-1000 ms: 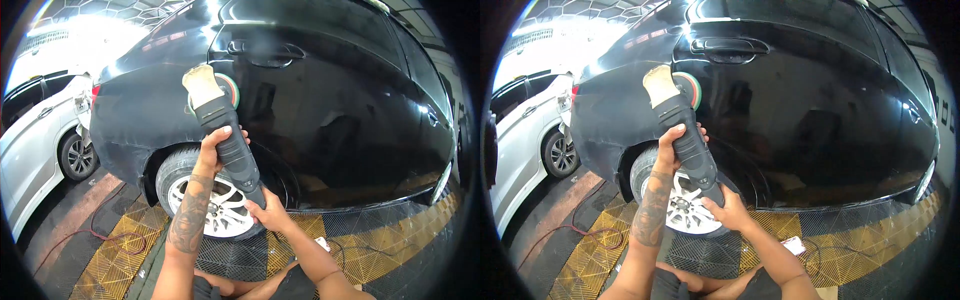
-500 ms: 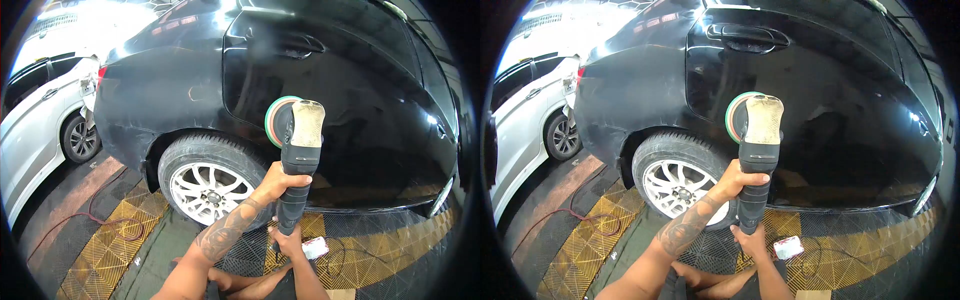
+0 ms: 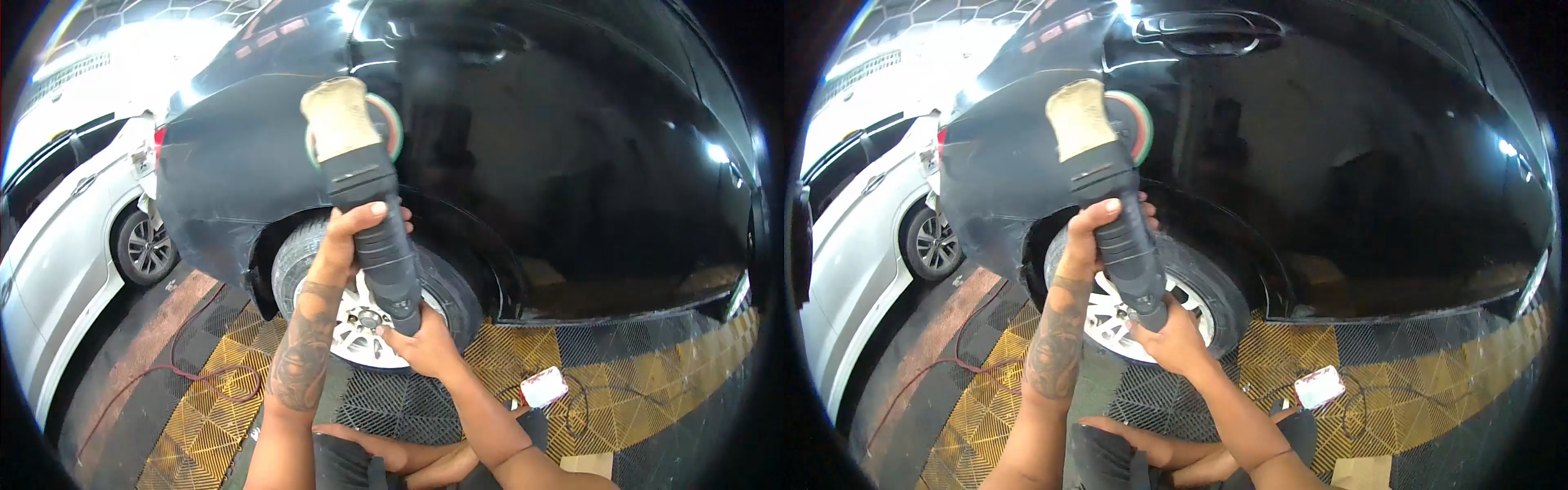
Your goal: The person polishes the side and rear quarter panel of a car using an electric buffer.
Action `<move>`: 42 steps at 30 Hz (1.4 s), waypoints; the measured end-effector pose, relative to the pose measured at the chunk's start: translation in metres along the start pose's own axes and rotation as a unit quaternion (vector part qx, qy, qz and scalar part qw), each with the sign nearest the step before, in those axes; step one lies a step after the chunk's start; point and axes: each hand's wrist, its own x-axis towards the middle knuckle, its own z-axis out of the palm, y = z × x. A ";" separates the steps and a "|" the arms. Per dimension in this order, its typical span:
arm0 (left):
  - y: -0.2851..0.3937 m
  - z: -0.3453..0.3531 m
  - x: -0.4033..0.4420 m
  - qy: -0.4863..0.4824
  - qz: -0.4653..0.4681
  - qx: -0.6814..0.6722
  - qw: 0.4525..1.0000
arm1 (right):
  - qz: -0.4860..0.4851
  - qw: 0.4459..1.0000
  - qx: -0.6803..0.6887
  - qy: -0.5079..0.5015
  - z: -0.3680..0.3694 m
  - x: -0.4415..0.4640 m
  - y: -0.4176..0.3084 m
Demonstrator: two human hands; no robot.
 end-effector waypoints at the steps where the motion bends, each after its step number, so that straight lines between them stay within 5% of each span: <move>1: -0.002 -0.001 -0.004 0.009 0.002 -0.006 1.000 | -0.003 1.000 -0.014 0.002 0.001 -0.001 0.004; 11: -0.092 0.049 -0.028 -0.088 -0.037 0.056 0.994 | 0.012 0.995 0.030 0.093 -0.003 -0.074 0.089; 13: -0.107 0.064 -0.033 -0.103 -0.039 0.104 0.988 | 0.111 0.984 0.086 0.106 -0.002 -0.087 0.112; 16: -0.107 0.073 -0.037 -0.127 -0.042 0.121 0.984 | 0.123 0.975 0.144 0.114 0.003 -0.092 0.122; 26: -0.042 -0.003 -0.026 -0.034 -0.013 0.069 0.997 | 0.014 0.997 0.056 0.052 0.028 -0.017 0.056; 34: -0.096 0.038 -0.046 -0.071 -0.056 0.141 0.986 | 0.013 0.989 0.084 0.117 0.032 -0.056 0.129; 38: -0.140 0.074 -0.053 -0.126 -0.027 0.294 0.947 | 0.045 0.976 0.149 0.149 0.036 -0.084 0.188; 42: -0.202 0.106 -0.065 -0.141 -0.028 0.336 0.931 | 0.007 0.918 0.359 0.170 0.054 -0.096 0.249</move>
